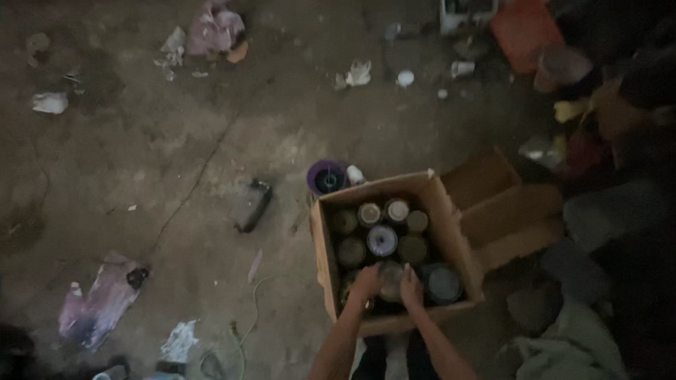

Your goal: The person repeatedly picks up small paint cans from a cluttered metal shelf and places them into a cardboard box on the floor. The person handles the cans one by one, moving from the shelf to the box in a repetitive cycle.

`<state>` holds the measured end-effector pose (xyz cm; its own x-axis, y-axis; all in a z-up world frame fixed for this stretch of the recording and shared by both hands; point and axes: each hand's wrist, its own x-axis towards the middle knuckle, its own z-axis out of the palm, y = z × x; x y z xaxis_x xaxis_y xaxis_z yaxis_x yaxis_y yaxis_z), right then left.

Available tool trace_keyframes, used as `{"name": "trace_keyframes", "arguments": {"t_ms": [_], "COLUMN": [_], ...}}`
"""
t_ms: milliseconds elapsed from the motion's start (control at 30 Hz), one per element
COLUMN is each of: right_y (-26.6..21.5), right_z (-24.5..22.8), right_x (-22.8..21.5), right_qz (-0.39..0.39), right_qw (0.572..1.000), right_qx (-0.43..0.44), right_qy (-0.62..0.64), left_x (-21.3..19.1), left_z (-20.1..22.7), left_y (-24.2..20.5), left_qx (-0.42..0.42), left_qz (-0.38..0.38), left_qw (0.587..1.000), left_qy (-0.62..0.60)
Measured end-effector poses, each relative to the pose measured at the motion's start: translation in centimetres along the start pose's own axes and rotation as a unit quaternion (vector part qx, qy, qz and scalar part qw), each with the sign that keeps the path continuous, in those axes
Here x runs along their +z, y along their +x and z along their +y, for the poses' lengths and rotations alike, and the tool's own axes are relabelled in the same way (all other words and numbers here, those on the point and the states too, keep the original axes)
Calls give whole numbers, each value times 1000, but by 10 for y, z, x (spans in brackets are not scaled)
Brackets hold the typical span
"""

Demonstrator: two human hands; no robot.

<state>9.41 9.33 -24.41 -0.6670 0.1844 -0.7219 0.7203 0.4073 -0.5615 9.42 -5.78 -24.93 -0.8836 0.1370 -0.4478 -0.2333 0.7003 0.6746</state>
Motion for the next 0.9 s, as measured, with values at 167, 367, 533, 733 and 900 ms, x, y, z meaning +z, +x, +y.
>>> {"name": "trace_keyframes", "arguments": {"t_ms": [167, 367, 533, 733, 900], "right_y": [4, 1, -3, 17, 44], "right_z": [-2, -1, -3, -5, 2], "right_x": [-5, -4, -1, -2, -1], "right_qz": [-19, 17, 34, 43, -8], "right_qw": [999, 998, 993, 998, 998], "right_qx": [8, -3, -51, 32, 51], "right_qy": [44, 60, 105, -33, -21], "left_x": [-11, -30, -47, -41, -41], "left_z": [-5, 12, 22, 13, 22], "left_y": [5, -3, -8, 13, 15], "left_qx": [-32, 26, -3, 6, 24], "left_qz": [-50, -15, -46, -54, -31], "left_qw": [994, 992, 992, 993, 991], "left_qy": [-90, -120, -119, -101, -126]}}
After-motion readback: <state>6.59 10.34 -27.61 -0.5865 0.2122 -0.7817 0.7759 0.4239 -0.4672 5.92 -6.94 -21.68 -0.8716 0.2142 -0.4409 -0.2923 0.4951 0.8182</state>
